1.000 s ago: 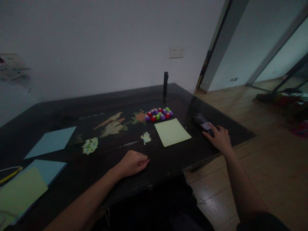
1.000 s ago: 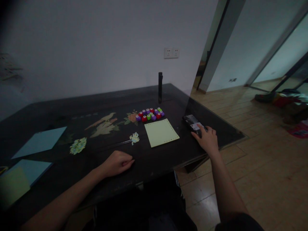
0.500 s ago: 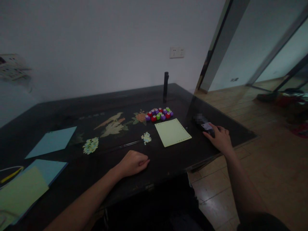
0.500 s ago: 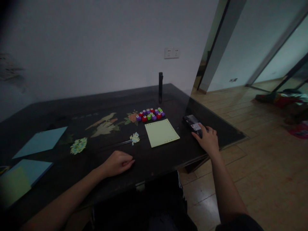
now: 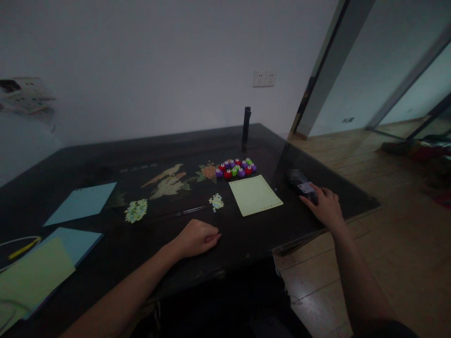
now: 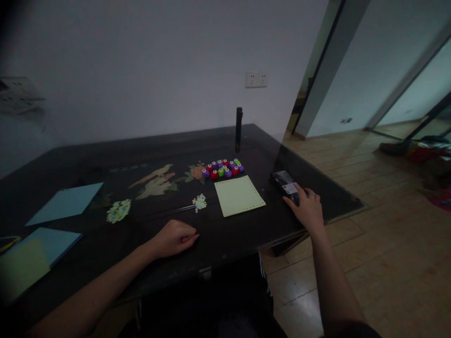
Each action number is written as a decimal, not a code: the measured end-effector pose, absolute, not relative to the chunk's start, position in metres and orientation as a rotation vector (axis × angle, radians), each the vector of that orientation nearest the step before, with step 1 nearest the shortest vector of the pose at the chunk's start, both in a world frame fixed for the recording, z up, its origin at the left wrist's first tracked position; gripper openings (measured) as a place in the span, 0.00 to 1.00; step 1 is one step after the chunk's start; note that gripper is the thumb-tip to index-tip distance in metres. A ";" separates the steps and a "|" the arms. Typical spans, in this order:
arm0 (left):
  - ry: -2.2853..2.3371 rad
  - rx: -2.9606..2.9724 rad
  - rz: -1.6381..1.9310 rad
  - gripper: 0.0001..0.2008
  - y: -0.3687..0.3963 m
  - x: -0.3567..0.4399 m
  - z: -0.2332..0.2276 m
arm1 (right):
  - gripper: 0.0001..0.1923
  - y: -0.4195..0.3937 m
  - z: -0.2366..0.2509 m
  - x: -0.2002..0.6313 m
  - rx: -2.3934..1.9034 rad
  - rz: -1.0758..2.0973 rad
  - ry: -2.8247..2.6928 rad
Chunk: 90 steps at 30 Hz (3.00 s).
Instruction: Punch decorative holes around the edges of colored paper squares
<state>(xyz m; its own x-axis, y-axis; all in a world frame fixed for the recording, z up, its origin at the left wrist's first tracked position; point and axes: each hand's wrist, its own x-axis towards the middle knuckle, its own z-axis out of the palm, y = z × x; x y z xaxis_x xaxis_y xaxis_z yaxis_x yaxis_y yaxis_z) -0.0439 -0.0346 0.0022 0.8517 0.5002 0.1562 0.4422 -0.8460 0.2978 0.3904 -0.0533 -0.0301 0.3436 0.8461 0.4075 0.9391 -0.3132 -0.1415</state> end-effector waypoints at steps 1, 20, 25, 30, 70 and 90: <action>0.720 2.777 0.329 0.17 -0.034 -0.044 0.002 | 0.33 -0.053 -0.030 0.391 -2.256 -0.366 -1.577; 0.714 2.842 0.338 0.15 -0.037 -0.045 0.004 | 0.25 -0.056 -0.023 0.388 -1.915 -0.428 -1.490; 0.672 2.877 0.414 0.10 -0.049 -0.036 0.022 | 0.17 -0.051 0.007 0.349 -1.728 -0.257 -1.453; 0.605 2.753 0.485 0.09 -0.053 -0.001 0.043 | 0.13 -0.010 0.036 0.310 -1.516 -0.031 -1.714; 1.271 2.744 0.349 0.24 -0.004 0.087 -0.012 | 0.12 0.099 -0.008 0.281 -1.713 0.005 -2.196; 1.278 2.764 0.375 0.23 -0.003 0.087 -0.013 | 0.16 0.096 -0.008 0.278 -1.809 0.032 -2.214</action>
<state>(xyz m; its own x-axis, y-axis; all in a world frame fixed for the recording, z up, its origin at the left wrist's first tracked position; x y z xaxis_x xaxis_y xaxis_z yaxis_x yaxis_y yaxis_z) 0.0866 -0.0032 -0.0131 0.6238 0.7583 0.1894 0.7404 -0.6510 0.1677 0.2777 0.0961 -0.0084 -0.1754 0.9635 0.2021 0.9573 0.2148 -0.1933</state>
